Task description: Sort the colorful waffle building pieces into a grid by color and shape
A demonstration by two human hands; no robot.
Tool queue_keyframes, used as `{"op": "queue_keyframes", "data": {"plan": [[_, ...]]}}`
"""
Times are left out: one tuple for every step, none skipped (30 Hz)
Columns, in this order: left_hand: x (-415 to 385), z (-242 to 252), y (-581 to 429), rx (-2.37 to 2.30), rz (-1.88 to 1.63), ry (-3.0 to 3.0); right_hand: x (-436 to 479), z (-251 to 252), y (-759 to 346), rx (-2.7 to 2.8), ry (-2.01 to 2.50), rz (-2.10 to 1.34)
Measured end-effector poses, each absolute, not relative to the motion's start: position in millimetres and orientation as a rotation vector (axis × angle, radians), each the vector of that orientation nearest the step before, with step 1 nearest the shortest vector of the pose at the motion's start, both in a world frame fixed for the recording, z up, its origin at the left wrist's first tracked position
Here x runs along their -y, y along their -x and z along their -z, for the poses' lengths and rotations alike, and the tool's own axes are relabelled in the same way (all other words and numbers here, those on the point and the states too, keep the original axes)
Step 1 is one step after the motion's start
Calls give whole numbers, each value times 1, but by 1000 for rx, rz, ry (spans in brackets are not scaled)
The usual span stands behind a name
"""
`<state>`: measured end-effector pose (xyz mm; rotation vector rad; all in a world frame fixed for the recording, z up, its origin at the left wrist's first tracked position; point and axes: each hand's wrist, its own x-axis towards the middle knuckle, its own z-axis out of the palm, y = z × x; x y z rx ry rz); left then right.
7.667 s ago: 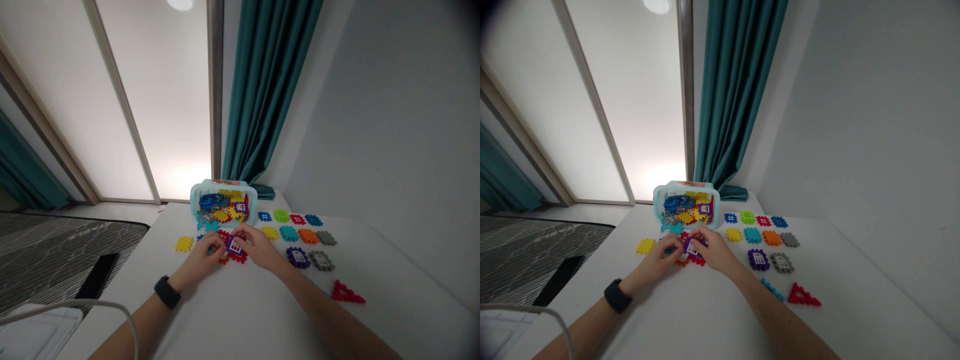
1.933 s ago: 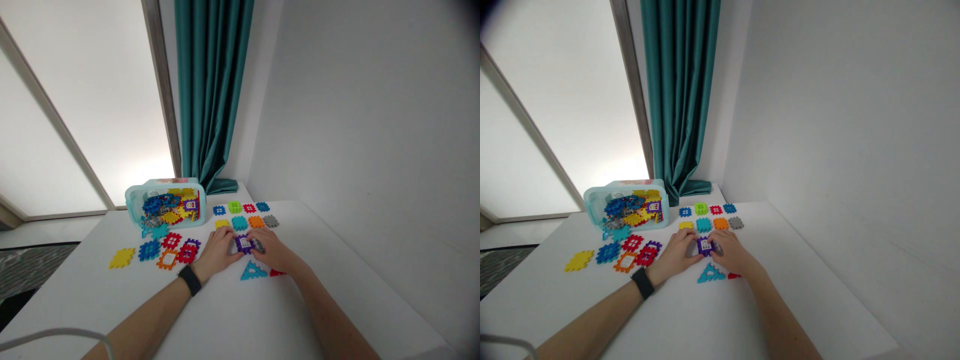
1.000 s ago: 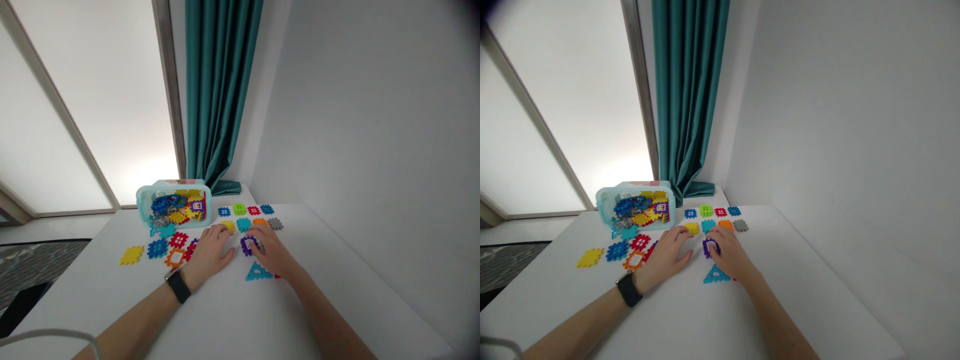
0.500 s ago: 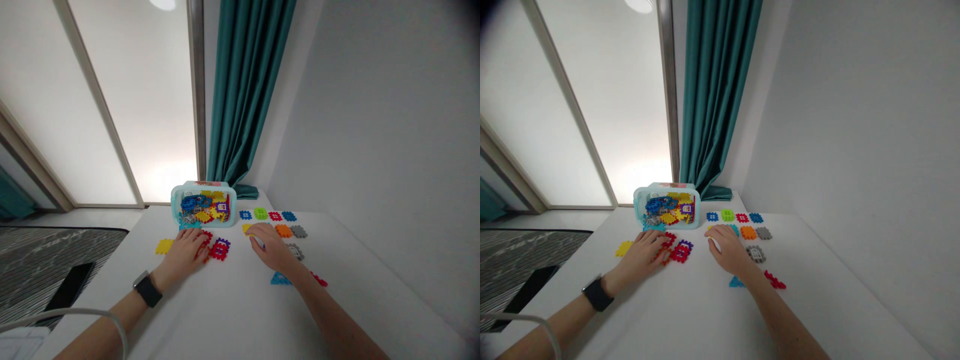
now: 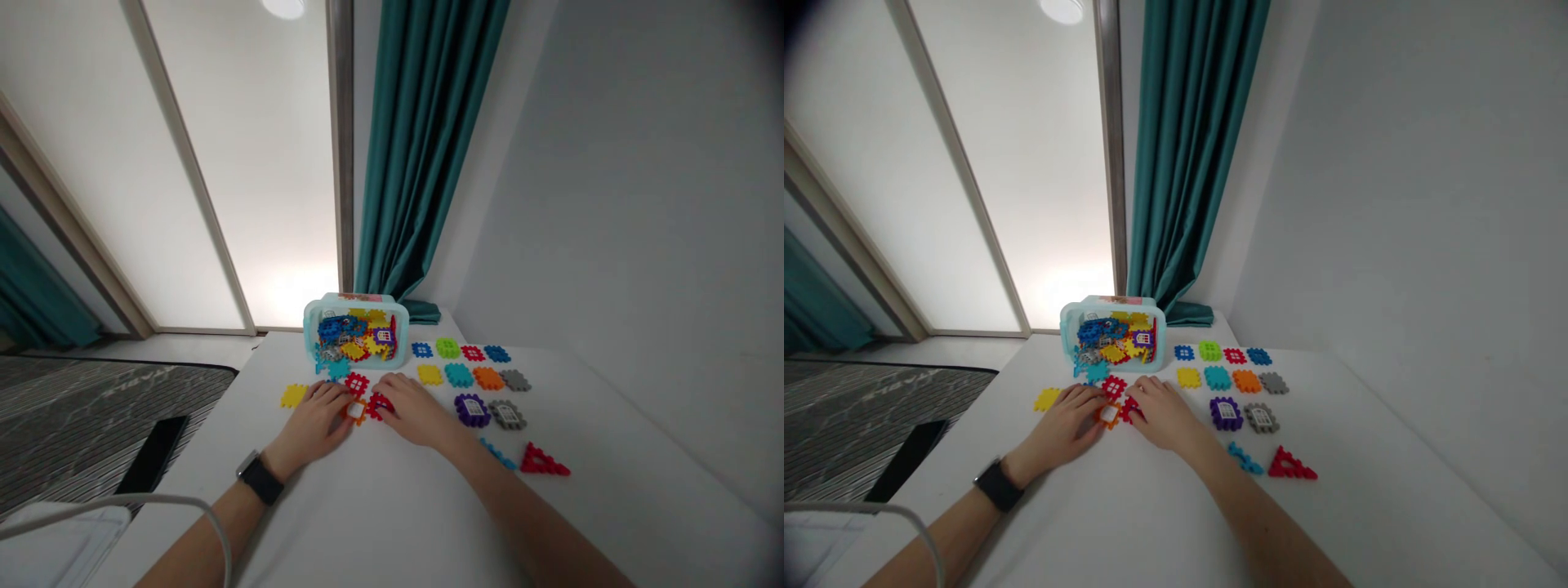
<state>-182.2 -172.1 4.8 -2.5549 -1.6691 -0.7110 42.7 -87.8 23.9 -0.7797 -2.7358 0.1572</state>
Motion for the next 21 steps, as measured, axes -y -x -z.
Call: {"op": "queue_keyframes", "data": {"plan": [[172, -3, 183, 1672, 715, 2562, 92, -19, -41, 2716, 805, -141], [172, -2, 184, 1675, 724, 2564, 96, -14, -39, 2696, 822, -135], [172, 0, 185, 1680, 735, 2562, 100, -10, -39, 2677, 842, -133], [172, 1, 186, 1686, 748, 2558, 103, -5, -38, 2662, 866, -136], [172, 3, 186, 1693, 760, 2553, 107, -2, -38, 2653, 886, -137], [172, 3, 186, 1700, 771, 2548, 110, 1, -39, 2642, 904, -144], [172, 4, 187, 1703, 779, 2548, 112, 4, -39, 2633, 919, -152], [172, 5, 186, 1705, 787, 2551, 114, 6, -39, 2623, 930, -158], [172, 5, 186, 1705, 792, 2557, 115, 7, -38, 2614, 938, -161], [172, 5, 186, 1706, 794, 2564, 116, 8, -38, 2606, 942, -160], [172, 6, 186, 1707, 794, 2572, 117, 9, -38, 2601, 944, -155], [172, 6, 186, 1709, 794, 2578, 117, 9, -37, 2596, 944, -147], [171, 6, 186, 1711, 799, 2580, 117, 10, -37, 2593, 942, -140], [171, 7, 186, 1713, 805, 2582, 117, 10, -36, 2591, 937, -136], [171, 7, 187, 1717, 812, 2583, 116, 11, -36, 2588, 932, -136], [170, 8, 187, 1725, 822, 2580, 116, 12, -36, 2585, 926, -138], [170, 8, 187, 1735, 830, 2576, 115, 12, -37, 2582, 919, -142], [170, 9, 188, 1747, 837, 2571, 115, 13, -37, 2581, 911, -147], [169, 9, 188, 1758, 844, 2567, 114, 13, -38, 2579, 905, -153], [169, 9, 188, 1765, 854, 2563, 114, 13, -38, 2577, 900, -158], [169, 9, 188, 1765, 869, 2559, 113, 13, -39, 2575, 899, -162]]}}
